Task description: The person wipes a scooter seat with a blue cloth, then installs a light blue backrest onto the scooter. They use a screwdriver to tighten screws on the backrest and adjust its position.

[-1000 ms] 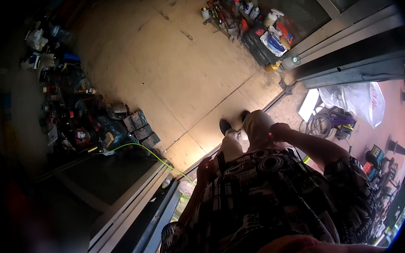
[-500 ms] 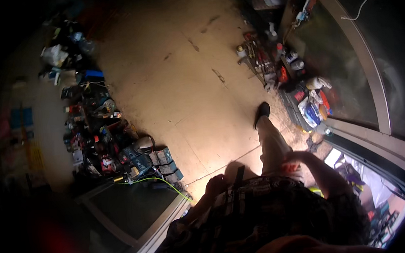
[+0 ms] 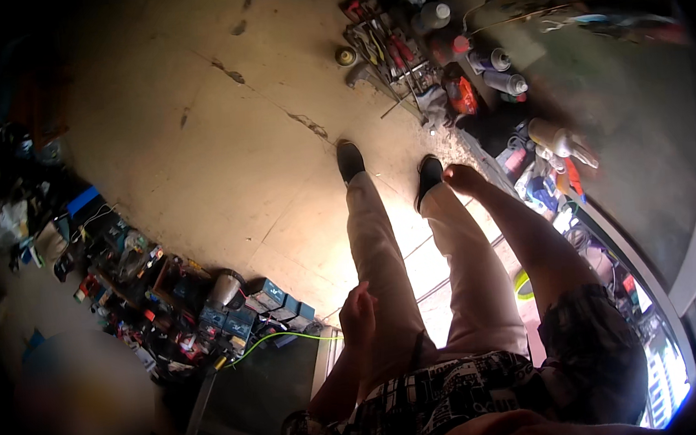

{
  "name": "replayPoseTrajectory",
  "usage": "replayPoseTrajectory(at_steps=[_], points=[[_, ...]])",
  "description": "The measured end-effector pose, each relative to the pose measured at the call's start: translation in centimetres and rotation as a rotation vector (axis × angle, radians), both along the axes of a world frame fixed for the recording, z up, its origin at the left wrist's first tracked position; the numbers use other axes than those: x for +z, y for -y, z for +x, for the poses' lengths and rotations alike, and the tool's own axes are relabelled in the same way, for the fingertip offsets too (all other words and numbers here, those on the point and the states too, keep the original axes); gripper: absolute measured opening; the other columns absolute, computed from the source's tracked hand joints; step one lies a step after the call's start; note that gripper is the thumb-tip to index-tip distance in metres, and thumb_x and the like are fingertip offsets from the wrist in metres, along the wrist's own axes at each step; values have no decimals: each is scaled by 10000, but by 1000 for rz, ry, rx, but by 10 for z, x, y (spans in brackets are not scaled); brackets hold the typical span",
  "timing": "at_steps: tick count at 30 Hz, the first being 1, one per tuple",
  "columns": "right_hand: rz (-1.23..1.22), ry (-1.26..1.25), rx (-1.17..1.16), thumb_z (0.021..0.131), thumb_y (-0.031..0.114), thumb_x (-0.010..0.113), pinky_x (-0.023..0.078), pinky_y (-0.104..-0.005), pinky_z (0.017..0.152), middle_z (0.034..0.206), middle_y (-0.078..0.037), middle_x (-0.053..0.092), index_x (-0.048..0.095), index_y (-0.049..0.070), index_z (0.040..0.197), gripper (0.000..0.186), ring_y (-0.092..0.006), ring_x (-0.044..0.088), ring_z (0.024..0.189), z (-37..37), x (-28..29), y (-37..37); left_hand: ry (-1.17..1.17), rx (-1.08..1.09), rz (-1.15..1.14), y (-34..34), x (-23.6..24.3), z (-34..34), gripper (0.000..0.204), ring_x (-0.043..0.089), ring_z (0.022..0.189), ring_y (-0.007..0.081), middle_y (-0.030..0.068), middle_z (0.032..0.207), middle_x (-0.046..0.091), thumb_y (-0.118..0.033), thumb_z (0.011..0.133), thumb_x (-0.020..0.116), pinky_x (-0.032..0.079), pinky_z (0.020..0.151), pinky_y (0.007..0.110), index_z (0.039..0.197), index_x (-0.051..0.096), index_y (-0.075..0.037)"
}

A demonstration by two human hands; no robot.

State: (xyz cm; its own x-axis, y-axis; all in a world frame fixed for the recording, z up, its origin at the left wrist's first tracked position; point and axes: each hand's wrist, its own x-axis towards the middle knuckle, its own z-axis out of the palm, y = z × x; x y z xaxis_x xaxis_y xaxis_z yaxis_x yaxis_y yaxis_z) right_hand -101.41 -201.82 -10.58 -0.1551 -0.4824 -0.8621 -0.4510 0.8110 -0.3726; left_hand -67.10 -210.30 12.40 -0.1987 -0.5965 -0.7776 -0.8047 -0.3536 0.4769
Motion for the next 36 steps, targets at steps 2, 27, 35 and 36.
replayPoseTrajectory(at_steps=[2, 27, 35, 36], points=[[10, 29, -180, 871, 314, 503, 504, -429, 760, 802, -156, 687, 671, 34, 829, 329, -309, 667, 789, -15, -58, 19, -19, -333, -264, 33, -22, -15, 256, 625, 808, 213, 83, 881, 666, -116, 929, 565, 509, 732, 342, 1174, 615, -62], [-102, 332, -889, 908, 217, 607, 504, -239, 690, 920, -53, 704, 678, 56, 1154, 302, -87, 645, 832, -13, -125, 141, -63, -637, -245, 85, -82, -38, 194, 602, 897, 318, 96, 935, 649, -70, 854, 603, 439, 767, 443, 1043, 633, -102], [89, 880, -1131, 949, 179, 591, 528, -300, 836, 1015, -84, 694, 565, 11, 1284, 376, -155, 666, 907, 68, 103, 94, -341, -662, -278, 96, -68, -41, 214, 618, 890, 360, 134, 939, 662, -75, 865, 588, 493, 771, 456, 1077, 618, -59], [14, 878, -1089, 952, 158, 589, 534, -307, 846, 1041, -96, 692, 562, 7, 1286, 367, -165, 668, 933, 79, 137, 88, -383, -753, -347, 98, -64, -40, 220, 636, 864, 354, 141, 926, 664, -67, 875, 576, 515, 761, 432, 1091, 613, -60]])
